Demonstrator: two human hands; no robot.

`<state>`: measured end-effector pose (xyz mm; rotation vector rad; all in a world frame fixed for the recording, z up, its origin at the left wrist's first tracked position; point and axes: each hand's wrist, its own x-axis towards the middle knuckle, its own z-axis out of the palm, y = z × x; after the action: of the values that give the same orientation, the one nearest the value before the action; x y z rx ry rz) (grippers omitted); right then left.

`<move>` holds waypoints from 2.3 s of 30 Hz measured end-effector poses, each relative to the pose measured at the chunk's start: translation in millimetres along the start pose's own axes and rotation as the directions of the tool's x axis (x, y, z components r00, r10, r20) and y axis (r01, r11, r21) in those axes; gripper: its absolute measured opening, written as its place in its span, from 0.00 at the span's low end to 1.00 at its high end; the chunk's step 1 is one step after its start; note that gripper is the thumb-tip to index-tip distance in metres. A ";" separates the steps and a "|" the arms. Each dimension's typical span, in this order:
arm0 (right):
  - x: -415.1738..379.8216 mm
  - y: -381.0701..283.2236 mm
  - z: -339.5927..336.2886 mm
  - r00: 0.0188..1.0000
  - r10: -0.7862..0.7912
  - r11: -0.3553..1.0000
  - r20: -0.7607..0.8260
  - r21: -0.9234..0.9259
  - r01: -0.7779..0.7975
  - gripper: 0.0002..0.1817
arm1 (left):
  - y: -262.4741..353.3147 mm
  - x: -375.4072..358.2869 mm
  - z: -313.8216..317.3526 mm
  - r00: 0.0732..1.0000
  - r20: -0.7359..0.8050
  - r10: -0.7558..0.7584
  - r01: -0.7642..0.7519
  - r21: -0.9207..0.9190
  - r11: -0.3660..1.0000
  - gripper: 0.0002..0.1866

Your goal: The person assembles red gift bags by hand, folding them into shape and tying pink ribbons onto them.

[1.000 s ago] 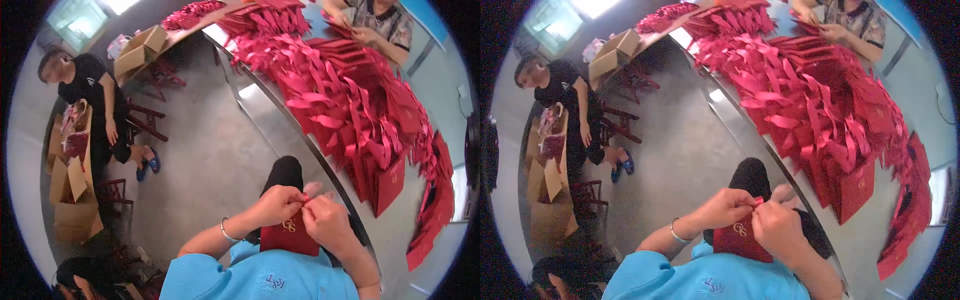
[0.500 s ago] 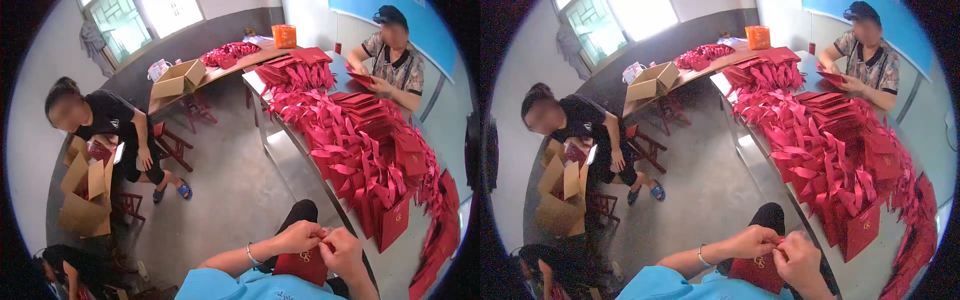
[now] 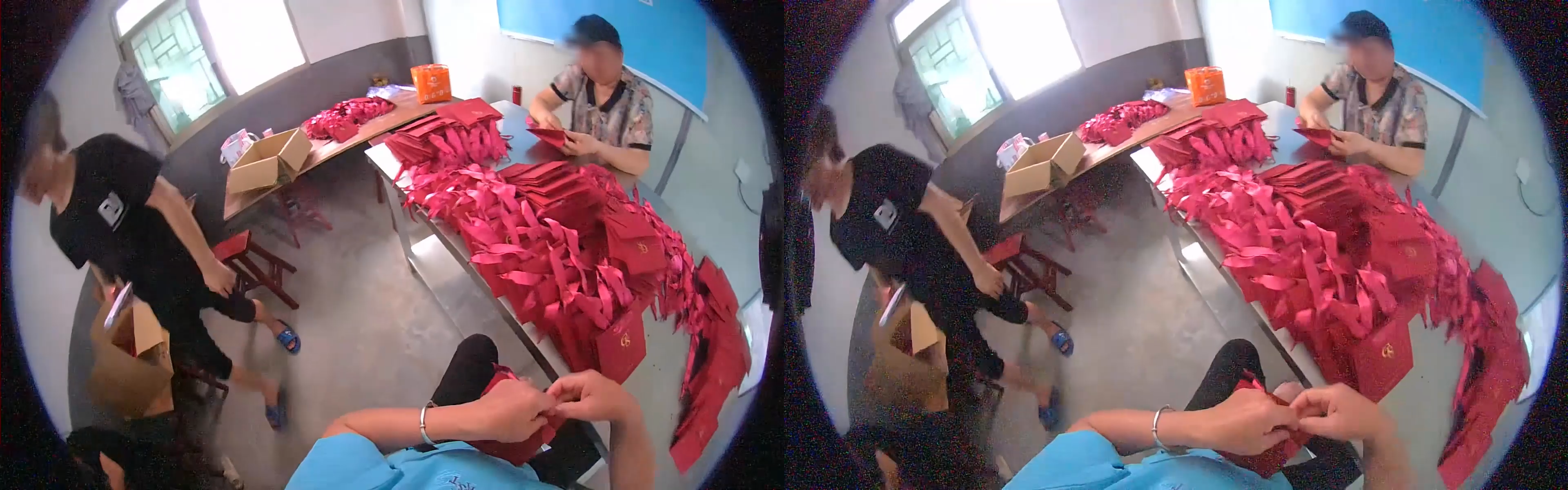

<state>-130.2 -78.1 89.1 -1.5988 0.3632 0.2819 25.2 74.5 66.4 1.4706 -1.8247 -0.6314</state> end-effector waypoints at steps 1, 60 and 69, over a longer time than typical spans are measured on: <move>-1.9 4.5 -6.3 1.000 0.012 0.999 0.026 -0.044 -0.011 0.11 | 4.0 2.2 2.5 1.000 -0.007 -0.006 0.006 0.040 0.999 0.06; -161.3 127.1 40.9 0.636 -0.044 0.752 -0.770 0.394 0.529 0.22 | 74.1 122.8 100.2 0.872 0.378 0.311 -0.253 -0.196 0.947 0.08; -147.1 138.1 0.5 0.368 0.050 0.758 -0.928 0.275 0.591 0.14 | 43.4 162.3 153.9 0.887 0.405 0.219 -0.219 -0.047 0.975 0.09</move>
<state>-320.0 -74.4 20.6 -0.9936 0.8950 -1.0139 -138.4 -80.9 35.5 1.1646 -2.2708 -0.8736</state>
